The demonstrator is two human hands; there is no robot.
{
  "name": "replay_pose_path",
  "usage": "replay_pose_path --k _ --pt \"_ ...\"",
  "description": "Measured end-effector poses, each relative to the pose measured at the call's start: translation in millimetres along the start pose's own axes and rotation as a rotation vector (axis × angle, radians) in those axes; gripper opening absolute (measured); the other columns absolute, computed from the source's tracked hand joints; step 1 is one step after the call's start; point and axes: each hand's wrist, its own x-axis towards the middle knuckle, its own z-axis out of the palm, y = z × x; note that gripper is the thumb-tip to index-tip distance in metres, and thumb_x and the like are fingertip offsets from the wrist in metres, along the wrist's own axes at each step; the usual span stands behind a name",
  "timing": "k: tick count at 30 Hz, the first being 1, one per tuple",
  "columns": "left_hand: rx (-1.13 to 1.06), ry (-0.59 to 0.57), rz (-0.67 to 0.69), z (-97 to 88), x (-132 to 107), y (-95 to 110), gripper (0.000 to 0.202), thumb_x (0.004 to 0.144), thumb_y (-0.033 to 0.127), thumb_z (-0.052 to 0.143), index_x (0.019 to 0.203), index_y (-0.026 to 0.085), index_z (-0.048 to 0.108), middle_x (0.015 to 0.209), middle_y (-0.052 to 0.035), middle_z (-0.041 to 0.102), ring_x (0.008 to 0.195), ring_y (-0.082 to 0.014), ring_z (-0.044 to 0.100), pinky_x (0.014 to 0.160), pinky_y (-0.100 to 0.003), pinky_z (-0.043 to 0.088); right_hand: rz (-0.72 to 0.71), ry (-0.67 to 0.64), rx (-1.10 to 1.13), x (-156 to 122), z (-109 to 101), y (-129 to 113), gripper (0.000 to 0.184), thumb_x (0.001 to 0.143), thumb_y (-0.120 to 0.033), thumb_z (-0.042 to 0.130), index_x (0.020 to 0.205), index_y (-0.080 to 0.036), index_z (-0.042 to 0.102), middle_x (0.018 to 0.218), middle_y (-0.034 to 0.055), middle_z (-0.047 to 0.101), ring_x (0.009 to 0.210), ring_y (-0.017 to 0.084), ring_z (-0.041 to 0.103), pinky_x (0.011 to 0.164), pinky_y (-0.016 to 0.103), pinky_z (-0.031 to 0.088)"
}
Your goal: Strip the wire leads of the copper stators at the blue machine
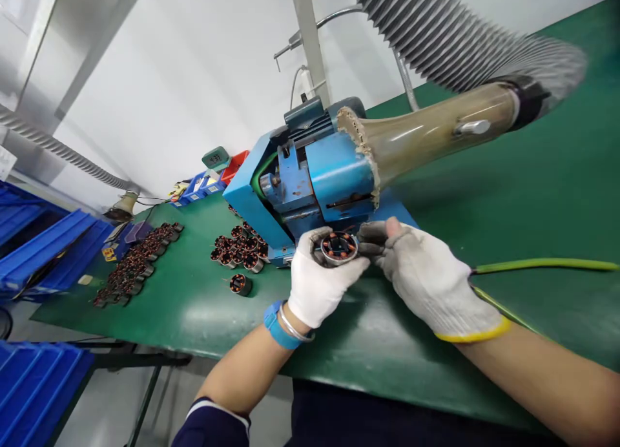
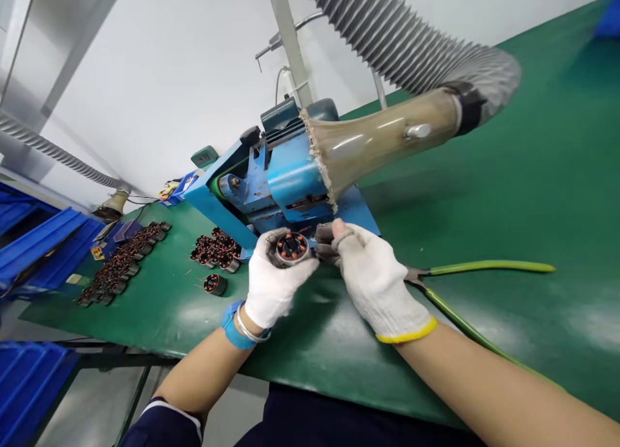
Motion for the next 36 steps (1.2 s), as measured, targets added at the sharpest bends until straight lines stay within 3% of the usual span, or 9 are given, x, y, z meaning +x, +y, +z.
replay_pose_path --k 3,6,11,15,19,25,33,36 --pt "-0.038 0.055 0.028 9.2 6.2 -4.5 0.067 0.069 0.019 0.09 0.128 0.02 0.059 0.132 -0.0122 0.074 0.121 -0.0272 0.074 0.113 -0.045 0.057 0.017 -0.027 0.043 -7.7 8.3 3.0 0.056 0.078 -0.064 0.082 0.117 -0.025 0.071 0.116 0.0126 0.077 0.1 0.034 0.077 0.085 0.047 0.068" --pt "-0.081 0.002 0.033 14.9 8.4 -6.1 0.067 0.077 0.018 0.085 0.136 0.02 0.054 0.139 -0.0123 0.072 0.129 -0.0269 0.072 0.117 -0.043 0.055 -0.05 -0.01 -0.011 -10.1 12.7 1.8 0.066 0.068 -0.049 0.089 0.125 -0.022 0.071 0.127 0.0137 0.072 0.109 0.034 0.074 0.092 0.048 0.065" --pt "-0.046 -0.01 0.059 21.2 12.7 -5.6 0.07 0.071 0.032 0.094 0.129 0.019 0.057 0.129 -0.0121 0.077 0.12 -0.029 0.076 0.112 -0.043 0.059 -0.054 0.037 -0.045 3.5 10.4 -4.0 0.057 0.067 -0.041 0.086 0.119 -0.022 0.072 0.118 0.0124 0.074 0.104 0.034 0.075 0.091 0.049 0.065" --pt "-0.001 0.024 0.133 23.9 20.5 -1.5 0.058 0.071 0.029 0.093 0.117 0.02 0.06 0.121 -0.0111 0.079 0.11 -0.0271 0.078 0.102 -0.039 0.063 -0.069 0.047 -0.142 14.4 9.7 -20.9 0.038 0.074 -0.038 0.08 0.108 -0.022 0.074 0.101 0.0094 0.077 0.087 0.03 0.076 0.079 0.042 0.066" --pt "0.151 0.026 0.119 23.3 25.3 11.0 0.045 0.074 0.027 0.088 0.109 0.022 0.062 0.105 -0.0075 0.081 0.092 -0.0246 0.079 0.086 -0.036 0.064 -0.106 0.034 -0.265 19.2 7.8 -36.6 0.02 0.079 -0.037 0.075 0.095 -0.023 0.075 0.082 0.0058 0.076 0.074 0.027 0.073 0.067 0.036 0.062" --pt "0.345 0.012 0.107 21.6 25.9 28.6 0.033 0.076 0.027 0.084 0.1 0.023 0.062 0.077 -0.0008 0.073 0.071 -0.0198 0.069 0.071 -0.032 0.057 -0.037 0.05 -0.329 21.7 5.2 -41.8 0.024 0.082 -0.043 0.076 0.094 -0.022 0.076 0.087 0.0075 0.079 0.081 0.032 0.075 0.07 0.041 0.06" --pt "0.377 -0.017 0.131 20.4 30.3 35.3 0.027 0.078 0.025 0.082 0.098 0.022 0.064 0.083 -0.0024 0.075 0.076 -0.0203 0.069 0.075 -0.033 0.057 0.012 0.084 -0.381 25.7 5.0 -41.8 0.024 0.078 -0.044 0.077 0.09 -0.023 0.077 0.081 0.0074 0.078 0.075 0.032 0.075 0.062 0.04 0.058" --pt "0.344 -0.016 0.156 19.2 23.5 27.3 0.038 0.074 0.026 0.087 0.104 0.023 0.064 0.094 -0.0033 0.078 0.085 -0.0219 0.073 0.081 -0.034 0.06 -0.023 0.078 -0.307 20.1 2.6 -30.9 0.029 0.075 -0.044 0.078 0.095 -0.023 0.076 0.085 0.0078 0.079 0.074 0.03 0.075 0.064 0.041 0.061"
